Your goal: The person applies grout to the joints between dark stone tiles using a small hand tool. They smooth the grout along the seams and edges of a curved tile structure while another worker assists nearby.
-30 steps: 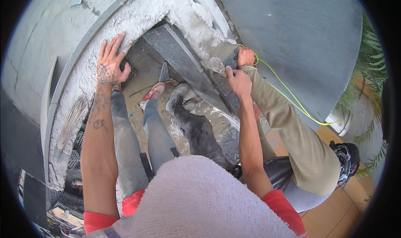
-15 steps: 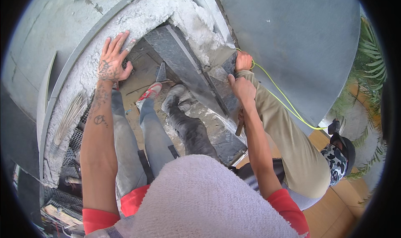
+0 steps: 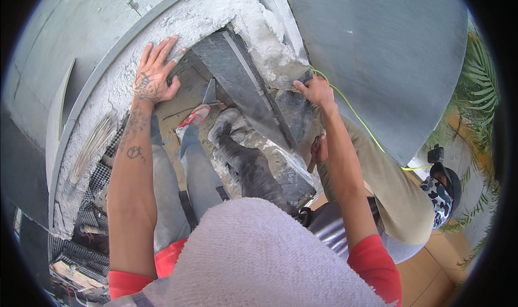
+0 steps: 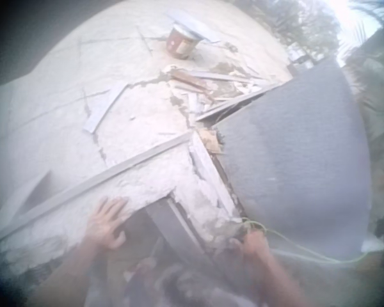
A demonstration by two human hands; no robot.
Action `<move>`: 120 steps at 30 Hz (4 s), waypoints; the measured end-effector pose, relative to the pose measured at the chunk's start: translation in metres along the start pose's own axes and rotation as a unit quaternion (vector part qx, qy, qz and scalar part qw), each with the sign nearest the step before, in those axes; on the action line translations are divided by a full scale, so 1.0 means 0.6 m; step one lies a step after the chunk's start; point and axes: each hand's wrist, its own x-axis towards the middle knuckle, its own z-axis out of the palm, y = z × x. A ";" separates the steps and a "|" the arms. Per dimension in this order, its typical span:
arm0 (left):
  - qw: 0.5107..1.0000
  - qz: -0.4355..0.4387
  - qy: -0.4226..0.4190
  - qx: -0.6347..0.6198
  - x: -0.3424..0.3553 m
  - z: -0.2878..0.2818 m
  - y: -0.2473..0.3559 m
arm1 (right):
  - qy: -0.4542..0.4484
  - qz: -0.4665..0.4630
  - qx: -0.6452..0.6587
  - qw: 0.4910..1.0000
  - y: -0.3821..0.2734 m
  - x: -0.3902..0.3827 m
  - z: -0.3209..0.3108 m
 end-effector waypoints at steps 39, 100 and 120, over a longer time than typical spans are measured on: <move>1.000 -0.014 -0.019 -0.002 -0.002 0.004 -0.003 | 0.080 -0.041 0.017 0.996 0.013 -0.050 -0.027; 0.999 -0.025 -0.026 0.028 -0.006 0.006 -0.004 | -0.059 0.294 0.772 0.560 -0.293 -0.151 0.062; 0.998 -0.008 -0.007 0.058 -0.003 0.012 -0.004 | 0.018 0.281 0.696 0.661 -0.079 -0.005 0.059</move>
